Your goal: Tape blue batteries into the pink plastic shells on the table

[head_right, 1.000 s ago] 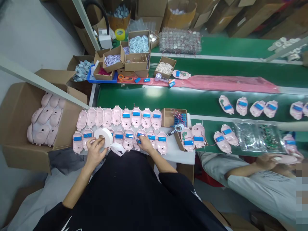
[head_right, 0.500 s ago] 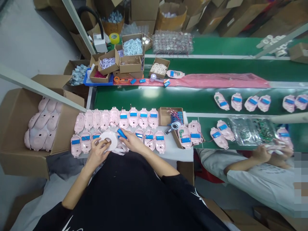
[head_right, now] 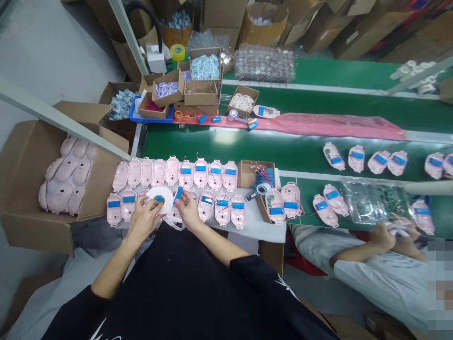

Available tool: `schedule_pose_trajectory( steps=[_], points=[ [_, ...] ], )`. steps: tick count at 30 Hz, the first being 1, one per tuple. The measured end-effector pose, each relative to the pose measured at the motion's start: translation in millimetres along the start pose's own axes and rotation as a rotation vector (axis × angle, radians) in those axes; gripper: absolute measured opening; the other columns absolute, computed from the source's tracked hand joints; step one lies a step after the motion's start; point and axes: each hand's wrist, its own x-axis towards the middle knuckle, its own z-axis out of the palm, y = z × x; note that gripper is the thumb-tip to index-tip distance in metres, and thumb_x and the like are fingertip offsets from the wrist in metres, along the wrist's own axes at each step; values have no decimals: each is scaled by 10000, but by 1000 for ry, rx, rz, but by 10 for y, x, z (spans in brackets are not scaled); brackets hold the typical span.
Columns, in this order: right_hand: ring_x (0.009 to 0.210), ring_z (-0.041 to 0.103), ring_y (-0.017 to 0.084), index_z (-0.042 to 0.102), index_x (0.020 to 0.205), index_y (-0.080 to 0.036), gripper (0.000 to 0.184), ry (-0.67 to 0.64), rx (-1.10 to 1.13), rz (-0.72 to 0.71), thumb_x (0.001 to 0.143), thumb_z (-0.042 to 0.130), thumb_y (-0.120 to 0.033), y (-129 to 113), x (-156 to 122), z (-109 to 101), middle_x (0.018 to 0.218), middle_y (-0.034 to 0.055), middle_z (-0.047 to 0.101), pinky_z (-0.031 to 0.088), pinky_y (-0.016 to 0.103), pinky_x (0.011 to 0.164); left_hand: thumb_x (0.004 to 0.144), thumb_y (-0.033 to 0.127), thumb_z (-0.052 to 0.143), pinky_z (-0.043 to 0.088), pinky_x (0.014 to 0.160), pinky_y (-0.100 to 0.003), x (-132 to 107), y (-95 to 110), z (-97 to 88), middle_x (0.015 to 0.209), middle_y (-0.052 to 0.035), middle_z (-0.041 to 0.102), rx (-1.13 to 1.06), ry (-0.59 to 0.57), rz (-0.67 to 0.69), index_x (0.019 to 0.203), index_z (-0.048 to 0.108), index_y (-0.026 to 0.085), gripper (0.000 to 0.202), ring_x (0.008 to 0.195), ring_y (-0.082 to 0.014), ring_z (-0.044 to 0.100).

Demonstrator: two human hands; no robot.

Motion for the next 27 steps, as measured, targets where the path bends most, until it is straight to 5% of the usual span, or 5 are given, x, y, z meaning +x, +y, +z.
schedule_pose_trajectory(
  steps=[6, 11, 15, 23, 27],
  points=[
    [1164, 696, 236, 671, 1088, -236, 353, 209, 23, -126, 805, 809, -396, -29, 1104, -163, 1102, 68, 765, 551, 437, 1064, 902, 273, 702, 512, 988, -458, -98, -207, 132, 1119, -104, 700, -88, 26, -27, 1230, 720, 253, 329, 1240, -338, 465],
    [1174, 684, 247, 719, 1151, -156, 291, 73, -875, -101, 914, 575, -246, 139, 2108, -248, 1237, 140, 741, 501, 433, 1094, 931, 384, 679, 404, 1132, -511, -312, -629, 112, 1051, -111, 691, -84, 170, -180, 1188, 730, 217, 310, 1197, -324, 491],
    [1205, 663, 255, 724, 1232, -138, 408, -157, -1449, -100, 907, 479, -109, 373, 2398, -162, 1286, 146, 725, 469, 394, 1118, 930, 430, 678, 422, 1097, -494, -554, -787, 195, 1013, -111, 683, -114, 188, -268, 1149, 741, 214, 314, 1179, -324, 512],
    [1391, 426, 304, 540, 1511, -161, 616, -476, -1679, -279, 898, 604, -167, 699, 2723, 304, 1545, 149, 511, 354, 442, 1187, 922, 421, 705, 432, 1082, -488, -950, -997, 310, 1053, -120, 706, -109, 228, -376, 1132, 740, 199, 308, 1190, -326, 513],
    [1347, 450, 321, 682, 1364, -194, 512, -668, -1773, -278, 876, 585, -73, 846, 2932, 532, 1533, 138, 540, 403, 446, 1122, 938, 427, 688, 432, 1087, -505, -1109, -1109, 311, 1055, -125, 704, -100, 210, -423, 1134, 737, 194, 309, 1181, -325, 522]
  ],
)
